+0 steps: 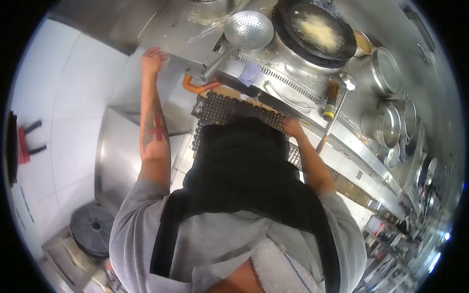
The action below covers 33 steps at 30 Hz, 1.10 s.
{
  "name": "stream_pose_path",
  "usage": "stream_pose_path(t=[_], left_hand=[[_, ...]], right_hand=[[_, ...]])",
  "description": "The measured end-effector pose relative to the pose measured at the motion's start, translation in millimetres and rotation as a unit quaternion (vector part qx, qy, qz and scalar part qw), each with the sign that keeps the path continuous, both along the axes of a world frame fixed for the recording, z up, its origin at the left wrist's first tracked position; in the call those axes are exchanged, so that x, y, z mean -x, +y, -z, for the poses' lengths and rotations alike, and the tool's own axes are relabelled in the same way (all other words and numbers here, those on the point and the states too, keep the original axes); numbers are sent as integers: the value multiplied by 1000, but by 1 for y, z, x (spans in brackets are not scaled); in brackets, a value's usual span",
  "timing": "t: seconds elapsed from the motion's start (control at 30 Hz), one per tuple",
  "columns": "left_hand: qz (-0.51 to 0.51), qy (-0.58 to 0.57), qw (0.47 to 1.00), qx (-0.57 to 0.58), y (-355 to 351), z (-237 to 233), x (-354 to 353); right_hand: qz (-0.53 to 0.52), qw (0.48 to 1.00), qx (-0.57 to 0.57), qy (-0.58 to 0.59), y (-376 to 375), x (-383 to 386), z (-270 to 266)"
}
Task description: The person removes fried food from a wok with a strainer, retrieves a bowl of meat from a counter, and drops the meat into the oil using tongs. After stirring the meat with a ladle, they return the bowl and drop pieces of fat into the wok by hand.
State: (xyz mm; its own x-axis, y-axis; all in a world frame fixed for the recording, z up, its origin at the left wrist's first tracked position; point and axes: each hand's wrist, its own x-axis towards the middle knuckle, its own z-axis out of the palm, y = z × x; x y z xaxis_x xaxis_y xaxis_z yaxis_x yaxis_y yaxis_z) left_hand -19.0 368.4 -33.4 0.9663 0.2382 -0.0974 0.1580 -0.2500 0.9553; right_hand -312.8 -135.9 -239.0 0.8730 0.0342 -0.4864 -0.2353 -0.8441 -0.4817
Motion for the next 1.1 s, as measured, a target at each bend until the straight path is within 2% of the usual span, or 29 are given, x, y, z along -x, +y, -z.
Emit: stream_pose_path(t=[0.03,0.07,0.1,0.13,0.17,0.2,0.23,0.27,0.33,0.37,0.4,0.43,0.5,0.53,0.57,0.6,0.63,0.67,0.77,0.8,0.87,0.9,0.97,1.03,1.1], left_hand=[[16,-8,1000,5,10,1,-15],[31,50,984,165,19,-4,-32],[51,110,940,318,25,-16,-53],[71,102,940,318,23,-32,-68],[120,126,914,367,17,-41,-79],[166,153,882,414,12,-48,-85],[181,155,880,411,6,-48,-99],[192,190,875,401,-3,-40,-119],[221,225,869,380,-20,-3,-168],[269,270,806,452,-25,36,-199],[313,318,732,515,-36,51,-216],[333,321,728,505,-55,34,-210],[305,213,888,268,-93,-4,-169],[269,134,936,185,-112,-21,-156],[287,133,931,183,-129,-21,-171],[322,-49,936,-131,-150,-20,-197],[308,-235,819,-424,-169,-26,-211],[278,-171,870,-369,-179,-72,-171],[292,-194,841,-412,-220,-62,-180],[297,-200,838,-411,-227,-66,-183],[362,-198,781,-469,-226,-71,-187],[363,-197,779,-472,-220,-64,-191],[310,-178,814,-458,-210,-70,-207],[368,-381,612,-588,-201,-45,-268],[418,-394,450,-684,-190,-94,-230]], right_hand=[[57,998,9,35,7,22,-17],[121,991,62,17,9,51,-7],[159,985,61,2,4,85,17],[112,991,53,53,19,106,-10],[202,959,28,196,23,127,-1],[235,946,-30,223,25,164,11],[269,926,-83,250,28,201,21],[401,841,-165,323,44,221,23],[553,793,-124,224,101,249,-15],[596,758,-182,190,110,278,-1],[631,706,-273,169,120,306,12],[653,694,-264,150,146,325,11],[681,687,-214,134,200,345,-14],[675,697,-201,134,224,366,-12],[654,718,-198,132,246,396,-1],[629,741,-197,130,267,425,8],[608,757,-199,131,281,457,20],[591,766,-217,130,298,481,36],[582,747,-297,121,334,531,68],[561,778,-260,115,343,528,58],[567,793,-198,102,337,507,45],[573,794,-178,93,331,496,38],[603,780,-153,72,312,465,19],[661,729,-168,57,292,444,3],[744,626,-226,56,277,454,16]])
